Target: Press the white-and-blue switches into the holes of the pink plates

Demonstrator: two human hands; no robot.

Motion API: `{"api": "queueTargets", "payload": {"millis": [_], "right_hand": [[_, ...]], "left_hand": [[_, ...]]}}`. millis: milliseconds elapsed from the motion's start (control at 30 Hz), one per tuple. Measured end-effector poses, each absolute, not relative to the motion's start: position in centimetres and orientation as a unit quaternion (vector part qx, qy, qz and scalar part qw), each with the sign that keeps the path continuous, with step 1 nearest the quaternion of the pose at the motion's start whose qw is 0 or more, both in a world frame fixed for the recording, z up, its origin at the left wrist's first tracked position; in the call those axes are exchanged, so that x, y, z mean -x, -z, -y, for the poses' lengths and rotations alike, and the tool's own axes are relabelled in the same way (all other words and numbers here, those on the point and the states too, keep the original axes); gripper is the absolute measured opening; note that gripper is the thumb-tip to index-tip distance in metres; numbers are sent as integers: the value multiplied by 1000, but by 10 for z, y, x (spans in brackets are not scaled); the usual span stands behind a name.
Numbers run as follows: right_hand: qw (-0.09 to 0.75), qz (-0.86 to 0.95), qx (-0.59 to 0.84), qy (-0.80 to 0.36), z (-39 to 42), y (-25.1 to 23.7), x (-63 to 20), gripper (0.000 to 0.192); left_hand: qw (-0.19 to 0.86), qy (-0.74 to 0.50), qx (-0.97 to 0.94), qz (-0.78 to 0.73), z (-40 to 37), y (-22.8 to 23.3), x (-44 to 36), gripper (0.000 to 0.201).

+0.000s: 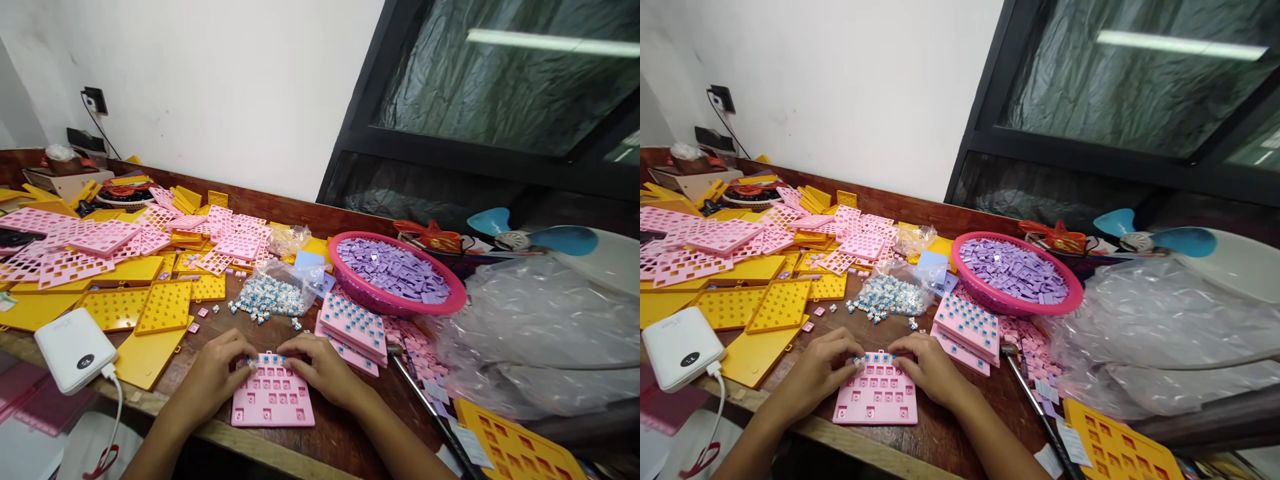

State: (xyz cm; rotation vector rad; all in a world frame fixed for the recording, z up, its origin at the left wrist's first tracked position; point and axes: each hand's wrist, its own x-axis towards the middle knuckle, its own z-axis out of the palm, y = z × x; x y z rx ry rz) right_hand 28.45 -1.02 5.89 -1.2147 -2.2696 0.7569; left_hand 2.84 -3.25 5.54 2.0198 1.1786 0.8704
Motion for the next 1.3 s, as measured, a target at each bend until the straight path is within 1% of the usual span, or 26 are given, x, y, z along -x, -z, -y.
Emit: {"api": "queueTargets", "payload": {"millis": [133,300,467,600,733,967,1033,1100,1200,1233,1300], "right_hand": [[240,827,433,-265,9,-58,-284,18],[241,839,412,-259,10,-59,-283,15],[237,832,448,-226,12,-59,-285,19],[231,843,436,-216,11,-54,-287,10],[222,849,439,-190,10,-48,-287,10],[185,867,443,-131,17,-57,-280,12],[183,874,427,-143,18,-61,-282,12],[206,869,420,-163,16,-65,-288,13],[266,828,476,-127,9,-67,-301,19],[266,812,509,-102,7,-67,-305,22],[219,793,566,-60,4,-67,-311,25]], "left_hand": [[277,-267,-784,-488,36,-55,-33,10],[177,-170,-808,-535,39,-58,-44,3],[133,-156,-818,-537,36,-57,-45,10],[116,-147,-836,-516,36,-56,-41,12],[94,-130,-844,-512,38,-54,-40,20],[106,-166,-828,-525,42,-48,-45,16],[112,-153,-824,-534,43,-51,-48,16],[116,-132,-815,-552,43,-56,-51,16],[120,-118,-804,-570,42,-61,-54,13],[122,-120,-802,-572,41,-62,-55,12],[131,-131,-799,-572,40,-59,-54,11]]}}
